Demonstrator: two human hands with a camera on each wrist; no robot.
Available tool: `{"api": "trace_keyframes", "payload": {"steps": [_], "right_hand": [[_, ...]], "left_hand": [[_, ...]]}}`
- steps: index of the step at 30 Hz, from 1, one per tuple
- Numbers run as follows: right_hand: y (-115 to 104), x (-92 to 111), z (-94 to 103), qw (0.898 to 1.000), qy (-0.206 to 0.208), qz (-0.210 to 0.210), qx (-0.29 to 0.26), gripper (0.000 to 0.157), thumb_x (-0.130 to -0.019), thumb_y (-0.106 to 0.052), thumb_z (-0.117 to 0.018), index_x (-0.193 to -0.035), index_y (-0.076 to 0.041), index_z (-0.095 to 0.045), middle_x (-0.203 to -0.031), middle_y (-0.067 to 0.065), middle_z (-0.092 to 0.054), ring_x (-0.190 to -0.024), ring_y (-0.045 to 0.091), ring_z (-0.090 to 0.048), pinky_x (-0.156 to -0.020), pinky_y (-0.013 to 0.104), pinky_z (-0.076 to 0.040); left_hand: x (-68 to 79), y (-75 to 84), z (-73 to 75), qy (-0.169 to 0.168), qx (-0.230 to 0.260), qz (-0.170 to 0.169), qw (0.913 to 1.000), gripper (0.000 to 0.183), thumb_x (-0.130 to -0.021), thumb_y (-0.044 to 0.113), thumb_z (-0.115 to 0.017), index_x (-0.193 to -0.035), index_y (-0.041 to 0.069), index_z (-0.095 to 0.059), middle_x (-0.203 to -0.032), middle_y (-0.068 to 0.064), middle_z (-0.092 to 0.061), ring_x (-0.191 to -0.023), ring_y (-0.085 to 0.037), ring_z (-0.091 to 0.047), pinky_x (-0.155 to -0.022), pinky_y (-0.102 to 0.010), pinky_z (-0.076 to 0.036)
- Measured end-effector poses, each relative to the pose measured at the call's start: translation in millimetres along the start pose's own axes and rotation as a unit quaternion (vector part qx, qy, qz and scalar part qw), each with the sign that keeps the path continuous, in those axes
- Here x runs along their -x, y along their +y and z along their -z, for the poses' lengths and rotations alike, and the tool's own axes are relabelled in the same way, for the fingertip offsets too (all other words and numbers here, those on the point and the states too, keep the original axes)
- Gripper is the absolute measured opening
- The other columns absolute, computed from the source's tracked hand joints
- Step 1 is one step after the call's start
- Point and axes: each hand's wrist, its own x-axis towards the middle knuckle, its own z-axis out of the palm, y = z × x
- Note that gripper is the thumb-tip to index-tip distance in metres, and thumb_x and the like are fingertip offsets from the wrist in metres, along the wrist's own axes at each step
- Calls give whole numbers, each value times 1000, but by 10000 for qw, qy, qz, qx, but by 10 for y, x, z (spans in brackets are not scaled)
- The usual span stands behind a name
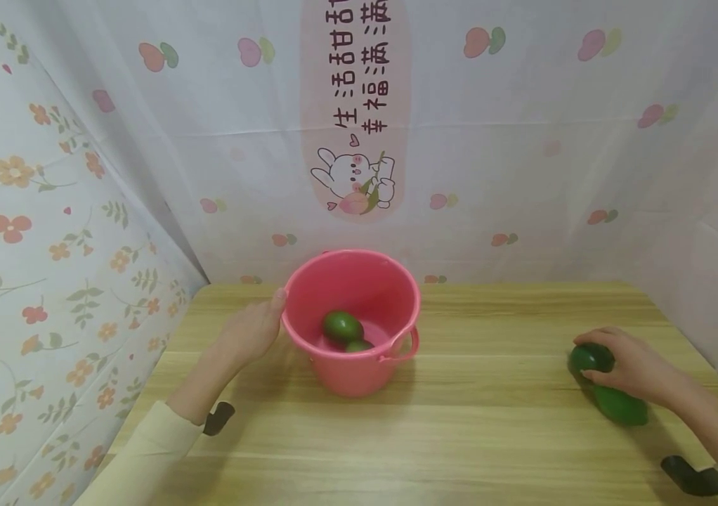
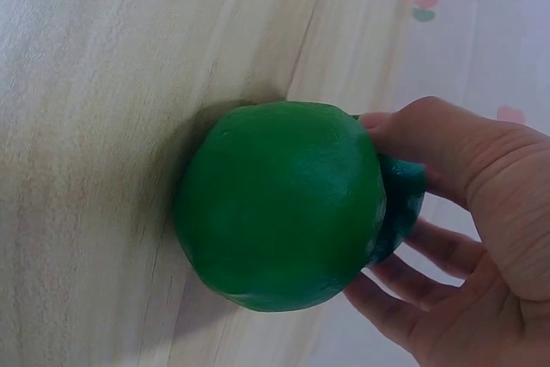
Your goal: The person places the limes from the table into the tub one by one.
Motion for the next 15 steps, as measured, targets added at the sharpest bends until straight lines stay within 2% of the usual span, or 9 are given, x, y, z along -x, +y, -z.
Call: {"api": "trace_keyframes", "payload": {"steps": [15], "right_hand": [[-4,-17,3,10000,-42,35,80,55,-63,-8,-95,-110,4,-69,-106,23,-63,-95,47,-62,-73,57,-54]], "left_hand": [[-3,0,9,-38,-54,-82,9999,83,-108,54,-2,-135,5,-63,-129,-20,-64,-119,-42,-60,-96,-63,-45]]}}
